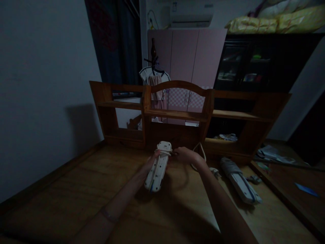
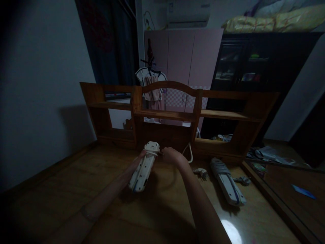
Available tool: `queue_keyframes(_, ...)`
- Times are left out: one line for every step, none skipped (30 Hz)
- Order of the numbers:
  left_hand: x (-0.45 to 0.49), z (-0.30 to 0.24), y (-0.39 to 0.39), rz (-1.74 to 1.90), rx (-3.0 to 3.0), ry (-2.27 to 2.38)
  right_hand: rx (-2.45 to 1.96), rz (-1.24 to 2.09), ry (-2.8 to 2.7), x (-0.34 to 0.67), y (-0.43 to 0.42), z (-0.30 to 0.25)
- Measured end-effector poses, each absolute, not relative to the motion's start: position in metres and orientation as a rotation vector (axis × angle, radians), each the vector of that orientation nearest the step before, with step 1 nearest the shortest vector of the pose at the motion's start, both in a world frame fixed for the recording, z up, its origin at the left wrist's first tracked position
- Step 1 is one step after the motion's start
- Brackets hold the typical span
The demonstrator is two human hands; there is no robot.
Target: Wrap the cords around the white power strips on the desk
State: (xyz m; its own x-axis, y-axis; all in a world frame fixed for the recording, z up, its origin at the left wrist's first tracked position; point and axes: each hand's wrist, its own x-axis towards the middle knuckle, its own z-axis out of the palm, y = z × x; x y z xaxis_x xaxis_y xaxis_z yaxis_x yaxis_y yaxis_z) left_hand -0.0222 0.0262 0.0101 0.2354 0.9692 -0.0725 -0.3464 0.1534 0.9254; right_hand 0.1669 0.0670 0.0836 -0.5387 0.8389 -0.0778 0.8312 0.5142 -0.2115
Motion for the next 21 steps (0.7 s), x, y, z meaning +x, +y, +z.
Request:
queue_keyframes(-0.023, 0.011, 0.027, 1.148, 0.939, 0.859, -1.509, 0.298, -2.713, 0.165, 0.062, 0.087)
queue_keyframes(-0.023, 0.011, 0.028, 1.167, 0.931, 0.874, -1.529, 0.252, -2.719, 0.162, 0.058, 0.090)
queue_keyframes(-0.024, 0.012, 0.029, 1.175, 0.930, 0.876, -1.548, 0.212, -2.722, 0.160, 0.053, 0.092)
queue_keyframes(-0.024, 0.012, 0.030, 1.181, 0.934, 0.874, -1.563, 0.178, -2.724, 0.158, 0.049, 0.095)
queue_keyframes(-0.024, 0.012, 0.030, 1.187, 0.940, 0.870, -1.573, 0.148, -2.726, 0.156, 0.045, 0.097)
queue_keyframes(-0.025, 0.012, 0.031, 1.193, 0.948, 0.863, -1.578, 0.123, -2.728, 0.155, 0.042, 0.098)
queue_keyframes(-0.025, 0.012, 0.030, 1.197, 0.956, 0.855, -1.581, 0.099, -2.729, 0.154, 0.039, 0.100)
queue_keyframes(-0.025, 0.011, 0.030, 1.201, 0.964, 0.849, -1.584, 0.076, -2.728, 0.153, 0.037, 0.101)
queue_keyframes(-0.025, 0.010, 0.030, 1.206, 0.972, 0.846, -1.588, 0.052, -2.725, 0.153, 0.035, 0.102)
queue_keyframes(-0.025, 0.008, 0.030, 1.209, 0.981, 0.840, -1.592, 0.028, -2.721, 0.153, 0.032, 0.104)
queue_keyframes(-0.025, 0.007, 0.030, 1.213, 0.990, 0.837, -1.595, 0.004, -2.715, 0.153, 0.030, 0.105)
queue_keyframes(-0.025, 0.005, 0.030, 1.220, 0.998, 0.841, -1.596, -0.018, -2.711, 0.153, 0.028, 0.106)
queue_keyframes(-0.024, 0.004, 0.031, 1.226, 1.005, 0.846, -1.594, -0.036, -2.709, 0.153, 0.025, 0.108)
queue_keyframes(-0.024, 0.002, 0.031, 1.231, 1.010, 0.850, -1.589, -0.050, -2.708, 0.153, 0.023, 0.110)
queue_keyframes(-0.024, 0.002, 0.031, 1.232, 1.014, 0.853, -1.584, -0.062, -2.706, 0.153, 0.020, 0.111)
queue_keyframes(-0.023, 0.001, 0.030, 1.234, 1.017, 0.858, -1.575, -0.074, -2.703, 0.153, 0.017, 0.113)
queue_keyframes(-0.023, 0.002, 0.029, 1.235, 1.017, 0.862, -1.558, -0.087, -2.700, 0.152, 0.015, 0.114)
queue_keyframes(-0.022, 0.003, 0.028, 1.236, 1.019, 0.862, -1.531, -0.103, -2.697, 0.151, 0.013, 0.115)
queue_keyframes(-0.022, 0.004, 0.026, 1.238, 1.023, 0.859, -1.504, -0.124, -2.692, 0.150, 0.012, 0.116)
queue_keyframes(-0.022, 0.005, 0.024, 1.242, 1.027, 0.854, -1.479, -0.155, -2.682, 0.148, 0.012, 0.115)
queue_keyframes(-0.022, 0.007, 0.023, 1.244, 1.031, 0.850, -1.459, -0.197, -2.667, 0.146, 0.012, 0.115)
